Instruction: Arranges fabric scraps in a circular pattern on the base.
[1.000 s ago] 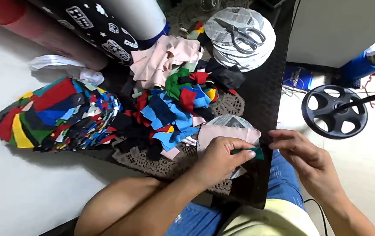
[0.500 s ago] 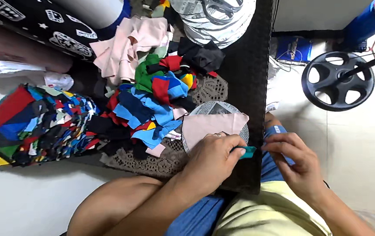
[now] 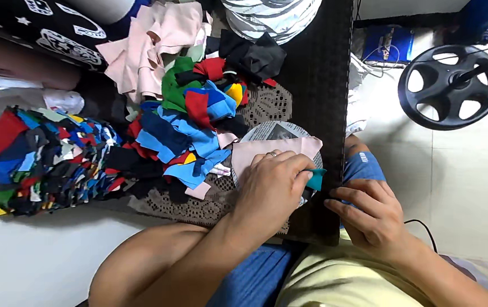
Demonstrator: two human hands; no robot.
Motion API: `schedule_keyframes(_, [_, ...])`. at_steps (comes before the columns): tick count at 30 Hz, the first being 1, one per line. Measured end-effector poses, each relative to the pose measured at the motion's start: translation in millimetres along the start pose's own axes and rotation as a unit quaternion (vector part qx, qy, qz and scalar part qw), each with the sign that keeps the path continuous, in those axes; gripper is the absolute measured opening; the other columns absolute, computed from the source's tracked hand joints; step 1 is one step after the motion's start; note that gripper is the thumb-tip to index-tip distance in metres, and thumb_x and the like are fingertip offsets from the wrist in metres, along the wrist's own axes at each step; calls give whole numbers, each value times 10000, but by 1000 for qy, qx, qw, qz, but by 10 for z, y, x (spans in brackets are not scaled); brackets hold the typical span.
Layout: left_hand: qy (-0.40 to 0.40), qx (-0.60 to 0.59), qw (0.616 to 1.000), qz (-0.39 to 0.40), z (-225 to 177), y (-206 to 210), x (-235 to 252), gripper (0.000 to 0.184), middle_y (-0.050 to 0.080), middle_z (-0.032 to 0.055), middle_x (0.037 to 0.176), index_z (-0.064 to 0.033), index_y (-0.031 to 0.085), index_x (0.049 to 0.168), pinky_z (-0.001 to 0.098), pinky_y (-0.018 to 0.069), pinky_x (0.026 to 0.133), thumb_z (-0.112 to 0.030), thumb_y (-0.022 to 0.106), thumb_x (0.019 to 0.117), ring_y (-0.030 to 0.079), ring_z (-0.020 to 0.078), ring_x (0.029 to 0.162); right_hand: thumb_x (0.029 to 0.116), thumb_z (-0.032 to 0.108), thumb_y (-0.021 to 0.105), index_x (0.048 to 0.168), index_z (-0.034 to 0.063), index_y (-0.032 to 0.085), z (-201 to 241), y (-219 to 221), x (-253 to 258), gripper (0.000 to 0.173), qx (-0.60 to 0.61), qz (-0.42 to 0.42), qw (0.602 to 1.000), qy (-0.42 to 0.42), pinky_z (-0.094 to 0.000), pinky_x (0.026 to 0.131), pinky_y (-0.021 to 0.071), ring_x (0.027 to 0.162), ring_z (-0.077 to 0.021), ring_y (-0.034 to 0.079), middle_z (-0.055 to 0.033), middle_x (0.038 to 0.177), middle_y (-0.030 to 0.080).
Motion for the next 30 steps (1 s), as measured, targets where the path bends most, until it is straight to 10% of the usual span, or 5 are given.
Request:
schedule_keyframes(4, [-16,-71,997,32,15,-99,28,128,697,-76,858,-190,763,955,356,492,801,-247,649,962,636,65,831,1010,110,494,1058,156,724,-2,1,-9,239,5,2,1000,2,-374,867,454,1022,-245,628,-66,1067,731])
schedule_keyframes(7, [-75,-250,961,95,42,-289,37,66,705,-89,811,-191,749,946,170,532,588,-200,685,961,642,-1,687,1016,112,491,1074,154,717,-5,1,-10,237,13,1,1000,5,-375,876,457,1026,-239,628,-61,1067,730])
schedule_keyframes(13, [-78,-182,977,80,80,-354,35,46,707,-121,795,-230,750,932,151,526,579,-226,706,943,647,-34,695,1019,117,491,1226,181,695,67,12,80,298,-22,21,1000,4,-391,834,463,960,-261,620,-75,987,695])
schedule_keyframes(30, [-80,-47,990,106,-58,-192,98,71,640,-94,708,-222,753,925,250,468,590,-251,696,957,575,17,631,989,79,498,1126,120,747,105,67,105,287,-53,35,998,-8,-383,822,451,952,-268,600,-92,974,669])
Point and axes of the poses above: each hand's wrist, its own x-axis towards the middle knuckle, its own y-axis out of the palm, z = x × y, the point moved 2 cm from there along x, towards the middle knuckle
